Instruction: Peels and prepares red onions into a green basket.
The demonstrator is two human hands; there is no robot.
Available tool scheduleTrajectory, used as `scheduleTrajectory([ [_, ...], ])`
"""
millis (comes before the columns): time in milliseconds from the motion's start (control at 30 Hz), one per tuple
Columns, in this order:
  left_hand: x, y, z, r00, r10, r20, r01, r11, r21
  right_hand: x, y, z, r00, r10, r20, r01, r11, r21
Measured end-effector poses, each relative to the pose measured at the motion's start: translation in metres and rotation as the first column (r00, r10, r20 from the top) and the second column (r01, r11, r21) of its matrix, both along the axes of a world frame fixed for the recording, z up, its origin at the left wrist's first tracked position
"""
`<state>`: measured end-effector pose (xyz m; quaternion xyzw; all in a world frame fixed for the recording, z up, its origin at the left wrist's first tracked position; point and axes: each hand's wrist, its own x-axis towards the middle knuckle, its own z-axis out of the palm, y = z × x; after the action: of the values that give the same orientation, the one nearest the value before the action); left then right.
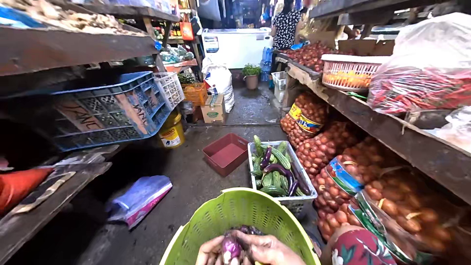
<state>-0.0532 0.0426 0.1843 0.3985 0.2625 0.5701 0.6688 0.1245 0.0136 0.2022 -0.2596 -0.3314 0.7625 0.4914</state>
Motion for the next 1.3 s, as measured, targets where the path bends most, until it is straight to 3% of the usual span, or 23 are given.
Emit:
scheduleTrajectory([
  [200, 0.003, -0.005, 0.002, 0.996, 0.083, -0.036, -0.082, 0.996, 0.045, -0.011, -0.002, -0.004, 0.987, -0.151, 0.061, 0.147, 0.987, 0.066],
  [533, -0.002, -0.004, 0.002, 1.000, 0.004, 0.012, -0.004, 1.000, -0.010, -0.013, -0.002, 0.000, 0.979, -0.198, 0.053, 0.201, 0.978, -0.055],
  [700, 0.004, -0.009, 0.007, 0.998, 0.061, -0.019, -0.063, 0.994, -0.086, -0.020, -0.005, 0.004, 0.926, -0.344, 0.158, 0.360, 0.929, -0.088],
  [767, 0.005, -0.009, 0.008, 0.998, 0.037, 0.049, -0.029, 0.986, -0.165, -0.022, -0.002, 0.002, 0.864, -0.433, 0.256, 0.453, 0.891, -0.020],
  [900, -0.002, -0.005, 0.005, 0.931, -0.121, 0.346, 0.232, 0.925, -0.302, -0.014, 0.007, 0.000, 0.740, -0.545, 0.393, 0.559, 0.824, 0.092],
  [1000, -0.007, -0.001, 0.004, 0.872, -0.196, 0.448, 0.340, 0.901, -0.269, -0.001, 0.013, 0.003, 0.743, -0.492, 0.454, 0.510, 0.855, 0.092],
  [1133, -0.012, 0.007, 0.003, 0.893, -0.255, 0.371, 0.349, 0.912, -0.215, 0.008, 0.009, 0.010, 0.834, -0.307, 0.458, 0.298, 0.950, 0.093],
  [1300, -0.007, 0.003, 0.003, 0.943, -0.251, 0.219, 0.298, 0.931, -0.213, 0.006, 0.002, 0.011, 0.652, -0.381, 0.655, 0.154, 0.913, 0.377],
])
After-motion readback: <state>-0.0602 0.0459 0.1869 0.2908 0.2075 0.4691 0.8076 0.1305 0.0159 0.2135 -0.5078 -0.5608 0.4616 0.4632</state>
